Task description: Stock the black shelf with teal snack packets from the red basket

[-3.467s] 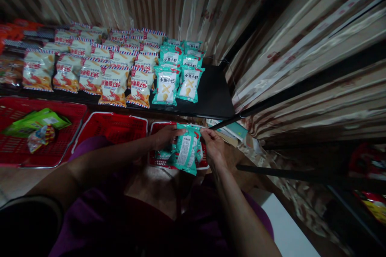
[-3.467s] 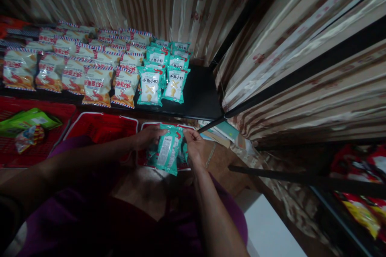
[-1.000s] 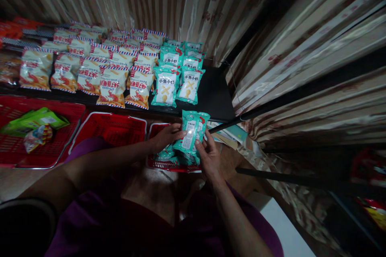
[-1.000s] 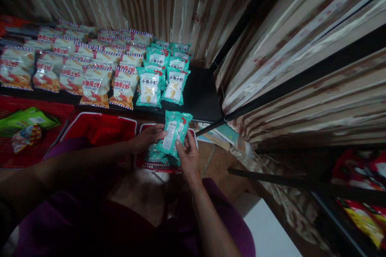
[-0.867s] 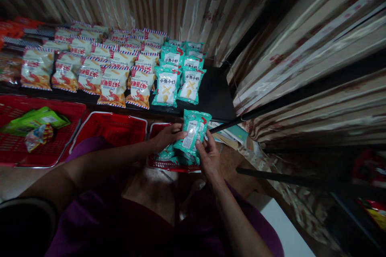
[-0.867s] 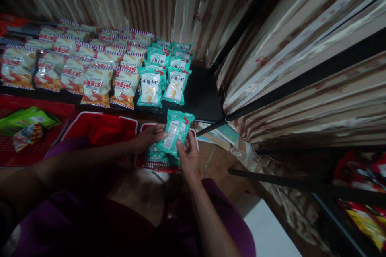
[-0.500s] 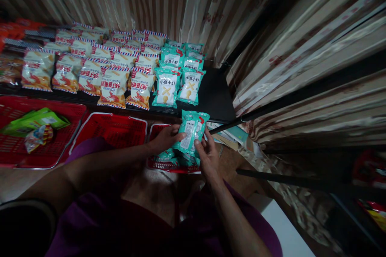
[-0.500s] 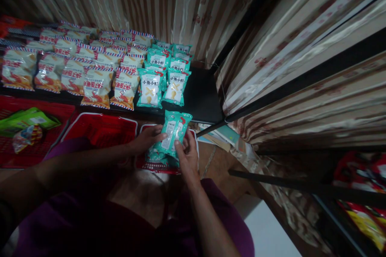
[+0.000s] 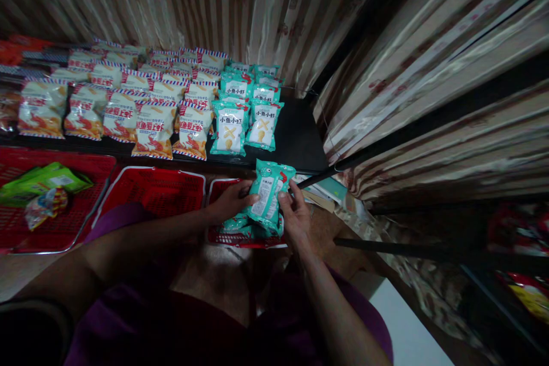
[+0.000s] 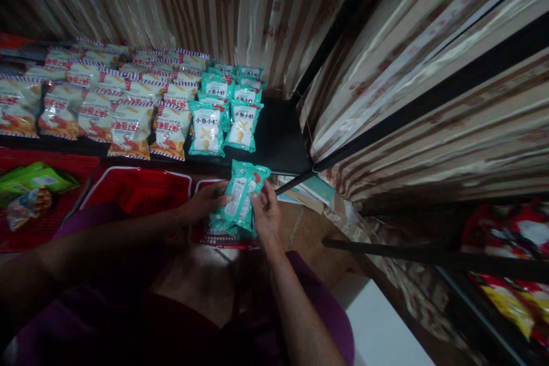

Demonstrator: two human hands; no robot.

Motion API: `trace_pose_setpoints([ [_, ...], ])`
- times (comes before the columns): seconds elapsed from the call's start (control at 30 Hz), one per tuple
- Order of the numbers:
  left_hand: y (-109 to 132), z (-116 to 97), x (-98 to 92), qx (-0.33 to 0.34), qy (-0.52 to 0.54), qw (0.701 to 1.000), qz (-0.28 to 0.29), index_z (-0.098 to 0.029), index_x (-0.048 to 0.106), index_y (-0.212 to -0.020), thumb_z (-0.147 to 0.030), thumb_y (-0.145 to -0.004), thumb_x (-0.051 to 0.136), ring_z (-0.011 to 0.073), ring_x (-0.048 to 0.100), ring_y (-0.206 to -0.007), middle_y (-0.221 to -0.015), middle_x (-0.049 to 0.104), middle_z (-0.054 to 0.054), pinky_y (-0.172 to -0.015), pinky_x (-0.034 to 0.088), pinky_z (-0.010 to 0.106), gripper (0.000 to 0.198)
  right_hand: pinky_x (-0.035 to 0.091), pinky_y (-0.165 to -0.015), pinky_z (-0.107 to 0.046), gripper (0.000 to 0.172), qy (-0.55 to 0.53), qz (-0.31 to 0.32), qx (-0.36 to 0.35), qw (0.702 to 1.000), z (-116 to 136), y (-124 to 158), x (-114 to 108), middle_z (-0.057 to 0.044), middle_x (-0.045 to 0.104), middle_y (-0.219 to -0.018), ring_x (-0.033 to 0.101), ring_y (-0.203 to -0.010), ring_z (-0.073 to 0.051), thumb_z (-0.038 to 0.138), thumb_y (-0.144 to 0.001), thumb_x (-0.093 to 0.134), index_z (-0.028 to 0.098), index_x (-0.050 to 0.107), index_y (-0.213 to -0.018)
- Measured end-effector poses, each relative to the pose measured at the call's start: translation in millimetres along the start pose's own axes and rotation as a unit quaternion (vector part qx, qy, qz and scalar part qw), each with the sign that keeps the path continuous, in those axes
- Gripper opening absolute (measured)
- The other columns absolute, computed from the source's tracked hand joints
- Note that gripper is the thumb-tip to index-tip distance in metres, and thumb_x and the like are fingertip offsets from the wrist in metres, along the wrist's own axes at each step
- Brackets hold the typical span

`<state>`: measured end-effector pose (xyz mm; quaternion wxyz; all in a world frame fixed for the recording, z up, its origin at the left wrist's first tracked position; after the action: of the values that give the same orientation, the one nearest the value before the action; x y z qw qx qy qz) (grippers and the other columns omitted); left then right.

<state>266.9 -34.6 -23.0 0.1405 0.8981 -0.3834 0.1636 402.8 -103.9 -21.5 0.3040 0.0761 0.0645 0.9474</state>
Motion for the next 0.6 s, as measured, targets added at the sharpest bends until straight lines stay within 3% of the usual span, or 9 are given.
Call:
trace_pose_setpoints([
  [0.17, 0, 1, 4.6, 0.009, 0.014, 0.999, 0.052, -0.017, 0.057, -0.117, -0.037, -0.069, 0.075, 0.0233, 0.061, -0.102, -0.110, 0.066, 0.008, -0.093, 0.044, 0.039, 0.055, 0.049, -0.060, -0.026, 0.069, 0.012, -0.033, -0.033, 0.999, 3, -4, -5, -0.001, 0.068, -0.080, 0.059, -0.066, -0.014, 0.046, -0.067, 0.070, 0.020, 0.051, -0.128],
  [0.4, 0, -2, 5.2, 0.037, 0.022, 0.997, 0.068, -0.017, 0.056, -0.121, -0.035, -0.073, 0.072, 0.0246, 0.060, -0.106, -0.115, 0.064, 0.009, -0.094, 0.043, 0.040, 0.054, 0.043, -0.054, -0.021, 0.068, 0.029, -0.019, -0.057, 0.998, 10, -3, -2, 0.004, 0.061, -0.070, 0.052, -0.057, -0.010, 0.045, -0.073, 0.066, 0.022, 0.045, -0.133],
  [0.6, 0, -6, 0.2, 0.057, 0.004, 0.998, 0.038, -0.015, 0.055, -0.120, -0.037, -0.073, 0.073, 0.0252, 0.060, -0.106, -0.113, 0.065, 0.010, -0.093, 0.044, 0.039, 0.055, 0.050, -0.078, -0.029, 0.065, 0.060, -0.003, -0.116, 0.991, 20, 0, 3, -0.008, 0.065, -0.108, 0.062, -0.093, -0.017, 0.044, -0.077, 0.063, 0.023, 0.041, -0.134],
])
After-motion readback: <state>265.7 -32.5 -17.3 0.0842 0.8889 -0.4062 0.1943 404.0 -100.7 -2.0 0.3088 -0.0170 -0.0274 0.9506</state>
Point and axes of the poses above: each hand's wrist, its own y-axis away from the middle knuckle, its own x-axis out of the palm, z = x × y, the point moved 7 cm from there along -y, towards the middle knuckle
